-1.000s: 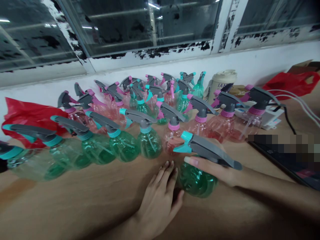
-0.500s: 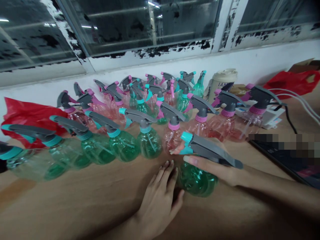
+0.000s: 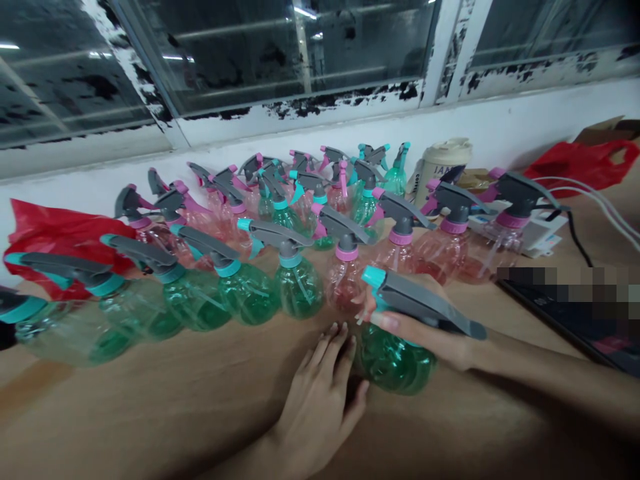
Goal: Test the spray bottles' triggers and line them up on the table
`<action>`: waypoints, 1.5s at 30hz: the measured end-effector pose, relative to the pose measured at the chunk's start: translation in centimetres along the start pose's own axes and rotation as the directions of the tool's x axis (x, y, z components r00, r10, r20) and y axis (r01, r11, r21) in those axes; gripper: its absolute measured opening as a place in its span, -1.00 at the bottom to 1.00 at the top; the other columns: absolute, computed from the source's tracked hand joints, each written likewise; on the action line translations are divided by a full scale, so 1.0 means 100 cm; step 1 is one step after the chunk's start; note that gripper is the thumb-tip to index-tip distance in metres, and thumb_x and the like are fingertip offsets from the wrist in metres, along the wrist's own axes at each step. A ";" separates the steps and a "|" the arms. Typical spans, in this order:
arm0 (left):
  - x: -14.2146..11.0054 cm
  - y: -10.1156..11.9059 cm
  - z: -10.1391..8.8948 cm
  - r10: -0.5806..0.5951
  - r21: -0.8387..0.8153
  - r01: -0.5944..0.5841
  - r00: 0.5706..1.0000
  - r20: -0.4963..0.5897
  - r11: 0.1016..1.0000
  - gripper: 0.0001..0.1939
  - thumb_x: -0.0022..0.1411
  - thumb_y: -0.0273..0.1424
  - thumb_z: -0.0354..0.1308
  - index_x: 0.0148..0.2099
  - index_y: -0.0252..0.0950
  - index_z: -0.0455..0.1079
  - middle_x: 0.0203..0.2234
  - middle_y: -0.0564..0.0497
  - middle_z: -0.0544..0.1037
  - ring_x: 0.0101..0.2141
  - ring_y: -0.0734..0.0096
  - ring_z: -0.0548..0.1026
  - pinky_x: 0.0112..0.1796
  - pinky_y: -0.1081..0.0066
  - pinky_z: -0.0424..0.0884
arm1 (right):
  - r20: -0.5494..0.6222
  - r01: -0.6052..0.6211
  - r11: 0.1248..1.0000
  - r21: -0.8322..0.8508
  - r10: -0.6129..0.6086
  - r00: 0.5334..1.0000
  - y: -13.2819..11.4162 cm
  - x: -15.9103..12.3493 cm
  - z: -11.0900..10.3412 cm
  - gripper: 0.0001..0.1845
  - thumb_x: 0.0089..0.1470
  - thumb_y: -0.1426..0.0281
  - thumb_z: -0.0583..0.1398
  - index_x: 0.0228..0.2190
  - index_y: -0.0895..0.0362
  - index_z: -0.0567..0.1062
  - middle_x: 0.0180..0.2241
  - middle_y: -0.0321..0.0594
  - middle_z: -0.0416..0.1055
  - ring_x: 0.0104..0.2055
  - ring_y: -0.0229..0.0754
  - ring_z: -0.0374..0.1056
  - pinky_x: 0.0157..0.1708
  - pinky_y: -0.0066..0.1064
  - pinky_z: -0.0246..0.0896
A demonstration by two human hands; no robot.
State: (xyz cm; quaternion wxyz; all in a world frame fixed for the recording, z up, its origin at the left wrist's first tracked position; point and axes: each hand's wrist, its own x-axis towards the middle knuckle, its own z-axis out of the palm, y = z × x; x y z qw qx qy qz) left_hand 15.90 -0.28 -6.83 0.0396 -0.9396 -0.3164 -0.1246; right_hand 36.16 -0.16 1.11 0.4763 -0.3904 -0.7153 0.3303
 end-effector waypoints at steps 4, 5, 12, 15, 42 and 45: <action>0.000 -0.001 0.000 -0.005 -0.002 0.005 1.000 -0.005 1.000 -0.52 0.26 -0.33 0.05 0.15 -0.49 0.24 0.12 -0.30 0.34 0.09 0.00 0.35 -0.03 0.05 0.42 | 0.006 0.016 0.999 0.043 -0.016 1.000 0.005 0.001 0.001 -0.75 0.07 0.29 0.22 -0.18 0.06 0.50 -0.23 -0.26 0.51 -0.25 -0.22 0.43 -0.23 -0.41 0.35; 0.000 -0.001 0.000 -0.007 -0.005 0.007 1.000 -0.007 1.000 -0.53 0.25 -0.33 0.06 0.15 -0.49 0.25 0.12 -0.30 0.34 0.09 0.00 0.35 -0.03 0.06 0.42 | 0.004 0.015 0.999 0.040 -0.015 1.000 0.005 0.001 0.001 -0.72 0.06 0.29 0.23 -0.14 0.06 0.50 -0.20 -0.25 0.51 -0.23 -0.21 0.44 -0.21 -0.39 0.35; -0.001 0.000 0.001 -0.002 -0.014 0.002 1.000 -0.025 1.000 -0.54 0.26 -0.34 0.05 0.14 -0.49 0.25 0.12 -0.30 0.34 0.11 -0.03 0.32 -0.04 0.05 0.43 | -0.020 0.020 1.000 -0.022 -0.020 1.000 0.004 0.000 0.001 -0.67 0.05 0.31 0.23 -0.10 0.01 0.51 -0.20 -0.24 0.52 -0.24 -0.17 0.45 -0.24 -0.36 0.38; -0.001 0.000 0.001 0.007 -0.005 -0.007 1.000 -0.027 1.000 -0.54 0.27 -0.33 0.03 0.14 -0.49 0.24 0.12 -0.31 0.34 0.10 -0.02 0.33 -0.05 0.04 0.43 | -0.028 0.025 0.999 -0.024 -0.025 0.999 0.006 0.000 0.001 -0.66 0.05 0.31 0.23 -0.09 0.00 0.50 -0.23 -0.25 0.52 -0.28 -0.20 0.44 -0.28 -0.37 0.36; 0.001 0.000 -0.001 0.021 0.020 -0.021 1.000 0.002 1.000 -0.50 0.23 -0.32 0.10 0.14 -0.52 0.26 0.12 -0.33 0.34 0.12 0.00 0.32 0.00 0.09 0.40 | -0.084 -0.017 0.995 -0.094 0.009 0.996 0.002 -0.001 0.005 -0.82 0.11 0.25 0.17 -0.42 0.09 0.46 -0.48 -0.33 0.39 -0.45 -0.29 0.33 -0.45 -0.46 0.25; 0.000 0.000 -0.001 0.020 0.013 -0.020 1.000 -0.009 1.000 -0.52 0.25 -0.32 0.08 0.13 -0.52 0.26 0.11 -0.34 0.34 0.12 -0.02 0.32 -0.01 0.06 0.41 | -0.058 0.002 0.999 -0.048 -0.005 0.998 0.003 -0.001 0.005 -0.84 0.09 0.25 0.20 -0.33 0.07 0.49 -0.37 -0.30 0.45 -0.38 -0.28 0.37 -0.37 -0.44 0.29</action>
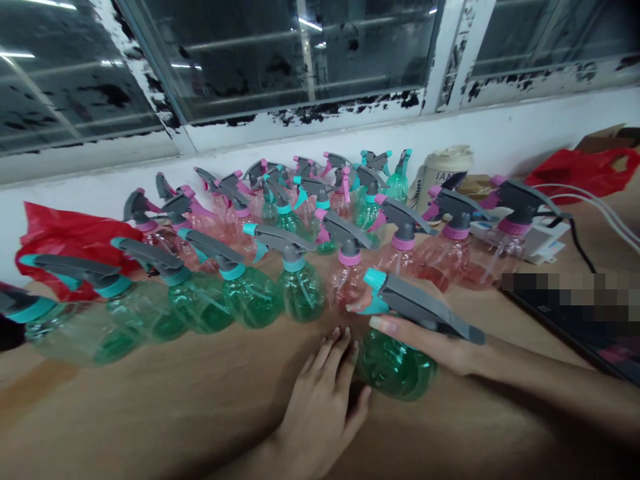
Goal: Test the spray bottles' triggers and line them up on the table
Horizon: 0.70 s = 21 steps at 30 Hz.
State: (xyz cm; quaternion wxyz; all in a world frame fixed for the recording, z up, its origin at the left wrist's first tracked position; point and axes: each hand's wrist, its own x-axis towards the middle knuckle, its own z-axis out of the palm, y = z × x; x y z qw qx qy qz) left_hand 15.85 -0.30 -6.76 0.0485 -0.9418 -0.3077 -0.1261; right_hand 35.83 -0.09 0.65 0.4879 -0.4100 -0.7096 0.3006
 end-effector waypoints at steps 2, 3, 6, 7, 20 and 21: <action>-0.001 0.000 0.000 -0.005 -0.010 0.005 1.000 -0.007 1.000 -0.54 0.26 -0.33 0.06 0.13 -0.51 0.26 0.12 -0.33 0.34 0.12 -0.01 0.31 -0.01 0.05 0.40 | 0.015 0.010 1.000 0.029 -0.010 1.000 0.001 0.000 -0.001 -0.79 0.08 0.27 0.21 -0.22 0.05 0.49 -0.27 -0.28 0.48 -0.33 -0.26 0.39 -0.32 -0.43 0.31; -0.001 0.000 0.000 -0.007 -0.018 0.007 1.000 -0.011 1.000 -0.55 0.26 -0.33 0.05 0.12 -0.50 0.27 0.12 -0.32 0.34 0.13 -0.01 0.30 -0.01 0.05 0.40 | 0.016 0.013 0.999 0.037 -0.014 1.000 0.002 0.000 -0.001 -0.75 0.08 0.28 0.21 -0.17 0.04 0.49 -0.24 -0.27 0.48 -0.30 -0.25 0.40 -0.29 -0.41 0.32; 0.000 0.000 0.000 -0.013 -0.039 0.012 1.000 -0.016 0.999 -0.57 0.27 -0.33 0.03 0.11 -0.48 0.27 0.12 -0.30 0.35 0.13 0.01 0.30 0.00 0.06 0.40 | 0.010 0.018 0.999 0.029 -0.019 1.000 0.003 0.000 -0.002 -0.71 0.07 0.26 0.22 -0.13 0.02 0.49 -0.28 -0.27 0.48 -0.32 -0.21 0.40 -0.32 -0.37 0.32; 0.000 0.000 0.000 -0.014 -0.040 0.013 1.000 -0.019 0.999 -0.57 0.28 -0.33 0.03 0.11 -0.48 0.27 0.11 -0.30 0.35 0.13 0.01 0.31 -0.01 0.06 0.41 | 0.005 0.014 1.000 0.020 -0.014 1.000 0.003 0.000 -0.002 -0.72 0.06 0.25 0.22 -0.16 0.02 0.50 -0.32 -0.27 0.48 -0.36 -0.21 0.39 -0.36 -0.37 0.31; 0.000 0.001 0.000 -0.017 -0.029 0.017 1.000 0.017 0.999 -0.52 0.24 -0.35 0.08 0.14 -0.52 0.24 0.13 -0.34 0.32 0.13 -0.02 0.30 0.00 0.04 0.39 | 0.002 0.036 0.999 0.000 -0.036 0.999 0.001 0.002 -0.002 -0.76 0.06 0.30 0.23 -0.19 0.04 0.50 -0.25 -0.24 0.51 -0.25 -0.17 0.43 -0.22 -0.32 0.33; 0.000 0.001 0.000 -0.015 -0.029 0.015 1.000 0.014 0.999 -0.52 0.24 -0.35 0.08 0.14 -0.52 0.24 0.13 -0.34 0.32 0.13 -0.02 0.30 0.00 0.05 0.39 | 0.007 0.034 0.999 0.003 -0.034 0.999 0.000 0.002 -0.002 -0.75 0.06 0.31 0.22 -0.17 0.05 0.50 -0.22 -0.24 0.51 -0.22 -0.16 0.43 -0.18 -0.31 0.33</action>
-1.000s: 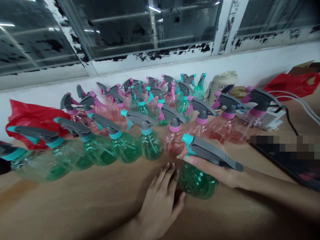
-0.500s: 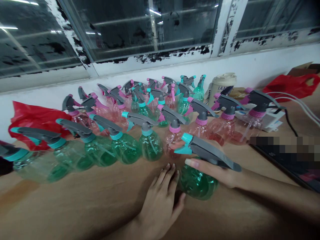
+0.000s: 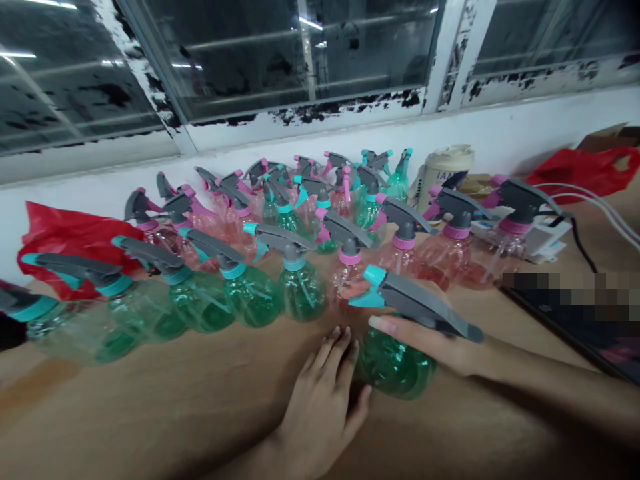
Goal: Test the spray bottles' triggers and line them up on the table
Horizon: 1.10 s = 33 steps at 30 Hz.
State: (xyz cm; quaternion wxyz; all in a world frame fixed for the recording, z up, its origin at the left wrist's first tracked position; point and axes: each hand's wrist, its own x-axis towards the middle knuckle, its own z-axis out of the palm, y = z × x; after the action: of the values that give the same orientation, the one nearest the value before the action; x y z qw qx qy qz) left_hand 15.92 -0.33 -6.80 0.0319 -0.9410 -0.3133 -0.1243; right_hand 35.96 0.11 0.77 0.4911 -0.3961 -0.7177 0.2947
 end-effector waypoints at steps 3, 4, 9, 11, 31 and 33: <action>0.000 -0.001 0.001 0.004 -0.007 -0.004 1.000 -0.018 1.000 -0.53 0.26 -0.34 0.06 0.14 -0.51 0.24 0.13 -0.32 0.32 0.13 0.00 0.29 0.00 0.06 0.40 | 0.004 -0.016 1.000 -0.013 0.016 1.000 -0.003 0.000 0.000 -0.82 0.07 0.32 0.22 -0.24 0.06 0.51 -0.27 -0.24 0.52 -0.25 -0.18 0.44 -0.21 -0.32 0.34; 0.000 -0.001 0.001 0.004 -0.014 -0.004 1.000 -0.026 1.000 -0.54 0.27 -0.33 0.05 0.14 -0.49 0.24 0.13 -0.31 0.33 0.14 0.01 0.29 0.00 0.07 0.40 | 0.003 -0.023 1.000 -0.014 0.023 1.000 -0.004 0.000 0.000 -0.85 0.07 0.30 0.21 -0.28 0.06 0.51 -0.30 -0.25 0.51 -0.28 -0.19 0.43 -0.25 -0.34 0.34; -0.001 -0.001 0.001 0.002 -0.015 -0.003 1.000 -0.024 1.000 -0.52 0.27 -0.31 0.06 0.15 -0.49 0.22 0.12 -0.31 0.34 0.13 0.01 0.30 -0.01 0.06 0.40 | -0.024 -0.044 0.999 -0.019 0.044 0.999 -0.004 -0.002 0.002 -0.81 0.10 0.23 0.17 -0.42 0.09 0.45 -0.49 -0.33 0.39 -0.46 -0.29 0.32 -0.47 -0.45 0.25; -0.001 -0.001 0.001 0.004 0.000 -0.004 1.000 -0.024 1.000 -0.52 0.27 -0.32 0.05 0.16 -0.49 0.21 0.12 -0.31 0.35 0.12 0.01 0.32 -0.02 0.06 0.41 | -0.032 -0.042 0.999 -0.016 0.042 0.999 -0.003 -0.003 0.002 -0.81 0.10 0.23 0.18 -0.42 0.09 0.45 -0.49 -0.34 0.37 -0.48 -0.30 0.30 -0.48 -0.45 0.24; -0.008 0.005 -0.022 -0.190 -0.385 0.147 0.979 -0.076 0.911 -0.14 0.04 -0.16 0.23 0.27 -0.32 -0.10 0.02 -0.28 0.36 0.02 -0.08 0.38 -0.03 -0.05 0.35 | -0.021 -0.021 0.993 0.112 0.023 1.000 -0.020 0.001 0.028 -0.70 -0.03 0.19 0.28 -0.25 0.05 0.47 -0.36 -0.30 0.44 -0.35 -0.22 0.38 -0.37 -0.41 0.33; -0.016 0.001 -0.030 -0.223 -0.396 0.173 0.971 -0.083 0.902 -0.11 0.03 -0.13 0.25 0.27 -0.31 -0.10 0.01 -0.26 0.36 0.00 -0.06 0.39 -0.06 -0.02 0.39 | 0.022 -0.005 0.990 0.142 0.002 1.000 -0.030 0.004 0.037 -0.68 -0.03 0.21 0.29 -0.23 0.06 0.46 -0.32 -0.26 0.45 -0.34 -0.21 0.40 -0.32 -0.38 0.34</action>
State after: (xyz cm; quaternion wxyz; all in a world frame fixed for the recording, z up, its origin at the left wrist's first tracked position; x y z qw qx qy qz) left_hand 14.13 -1.73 -4.32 -0.1472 -0.8822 -0.3741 -0.2452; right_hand 31.58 -1.17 2.16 0.5098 -0.3582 -0.6994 0.3502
